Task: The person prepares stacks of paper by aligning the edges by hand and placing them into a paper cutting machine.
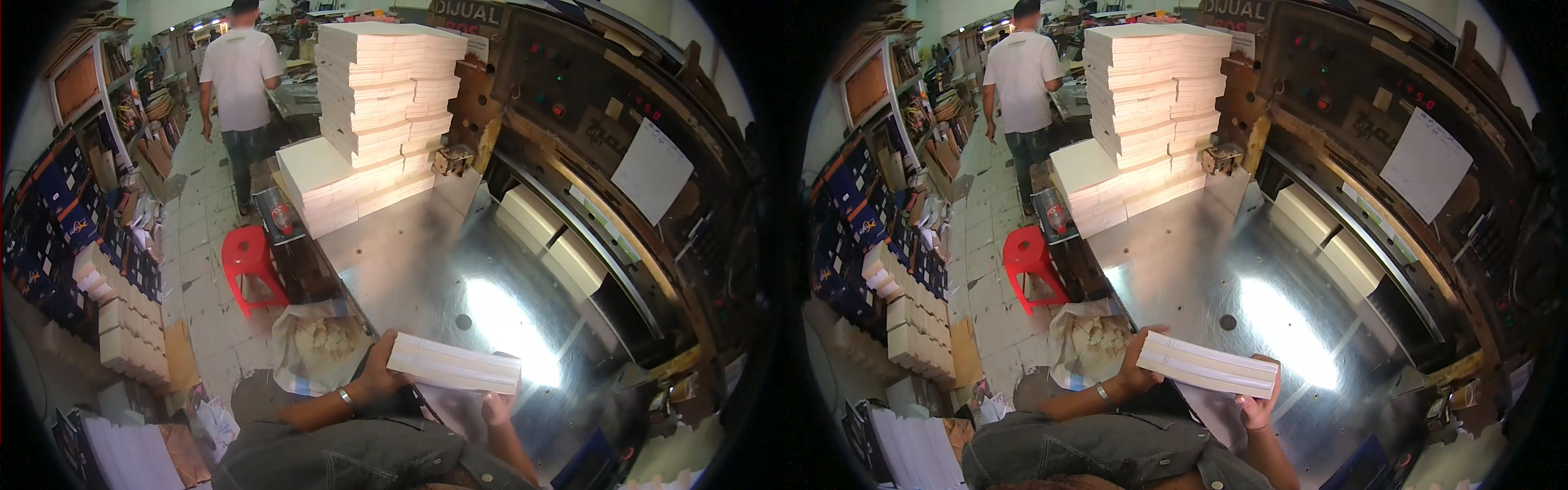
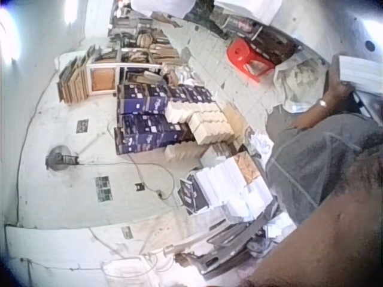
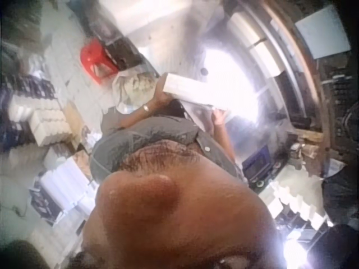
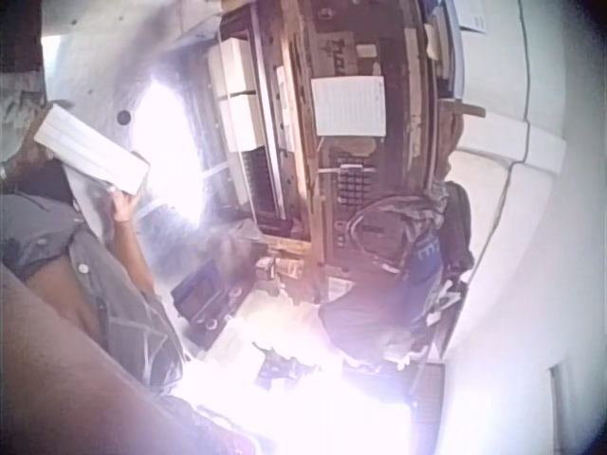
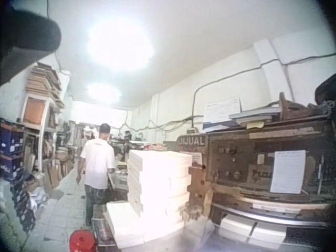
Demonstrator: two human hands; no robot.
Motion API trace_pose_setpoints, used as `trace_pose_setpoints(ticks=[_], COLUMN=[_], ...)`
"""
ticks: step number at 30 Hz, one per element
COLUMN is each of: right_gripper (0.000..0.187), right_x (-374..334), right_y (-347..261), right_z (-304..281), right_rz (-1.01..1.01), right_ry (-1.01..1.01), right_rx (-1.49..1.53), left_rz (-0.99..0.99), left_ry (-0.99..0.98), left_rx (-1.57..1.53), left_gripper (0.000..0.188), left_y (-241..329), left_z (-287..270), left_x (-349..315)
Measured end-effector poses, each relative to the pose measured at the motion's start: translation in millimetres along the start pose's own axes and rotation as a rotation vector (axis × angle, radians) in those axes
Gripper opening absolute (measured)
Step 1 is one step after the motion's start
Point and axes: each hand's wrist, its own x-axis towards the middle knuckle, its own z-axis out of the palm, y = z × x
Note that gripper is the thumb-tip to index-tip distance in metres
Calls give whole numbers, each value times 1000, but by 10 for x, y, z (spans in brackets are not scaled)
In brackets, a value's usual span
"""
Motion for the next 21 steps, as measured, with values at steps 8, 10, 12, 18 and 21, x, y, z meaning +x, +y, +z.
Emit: trace_pose_setpoints(ticks=[8,10,12,18,21], right_gripper=[90,88,88,73,58], right_x=[-109,-130,-164,-171,-24], right_y=[0,-10,86,143,156], right_z=[39,28,-27,-102,-302], right_rz=[91,80,122,275,100], right_ry=[74,52,48,-83,-358], right_rx=[40,49,48,101,-446], left_rz=[-52,-44,-8,-77,75], left_ry=[-95,-125,-42,-217,-405], left_rx=[-68,-22,-74,-36,278], left_gripper=[86,84,81,78,60], left_y=[-180,-174,-254,-223,-63], left_z=[-81,-78,-45,-190,-271], left_x=[-28,-73,-143,-57,120])
